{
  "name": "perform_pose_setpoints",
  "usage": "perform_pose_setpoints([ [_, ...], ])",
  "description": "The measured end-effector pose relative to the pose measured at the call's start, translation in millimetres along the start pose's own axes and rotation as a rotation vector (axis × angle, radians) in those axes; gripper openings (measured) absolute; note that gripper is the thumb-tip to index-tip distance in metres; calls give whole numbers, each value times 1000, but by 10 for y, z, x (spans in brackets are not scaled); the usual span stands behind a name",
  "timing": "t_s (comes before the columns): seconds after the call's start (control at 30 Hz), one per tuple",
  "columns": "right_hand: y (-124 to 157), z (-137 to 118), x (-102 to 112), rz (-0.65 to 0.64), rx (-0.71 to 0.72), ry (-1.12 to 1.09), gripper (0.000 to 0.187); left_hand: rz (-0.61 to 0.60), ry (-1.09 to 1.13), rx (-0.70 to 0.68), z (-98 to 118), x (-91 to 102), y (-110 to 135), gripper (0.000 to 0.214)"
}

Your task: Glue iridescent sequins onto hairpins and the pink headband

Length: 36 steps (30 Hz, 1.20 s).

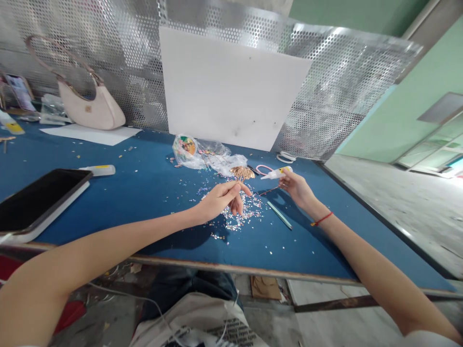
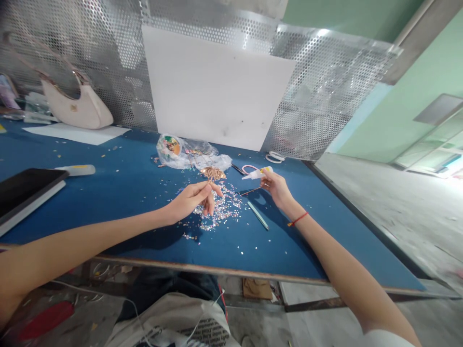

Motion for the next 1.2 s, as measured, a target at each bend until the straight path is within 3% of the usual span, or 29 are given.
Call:
perform_pose_setpoints([
  [0.63,-43,80,30,-10,12,106,24,95,8,86,-135,96,1,30],
  [0.93,-32,105,44,7,13,140,35,43,55,127,-155,31,27,30],
  [1.2,-54,131,64,15,17,160,28,16,70,152,-198,13,35,30],
])
Point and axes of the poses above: each hand's wrist, its own y-axis away from the middle knuckle, its own x-axis out of the back of the hand, z = x × y, the point moved 10 cm from there along -y, towards the middle knuckle, and after that the axes turned 1 degree about -x, right-handed, at the moved point
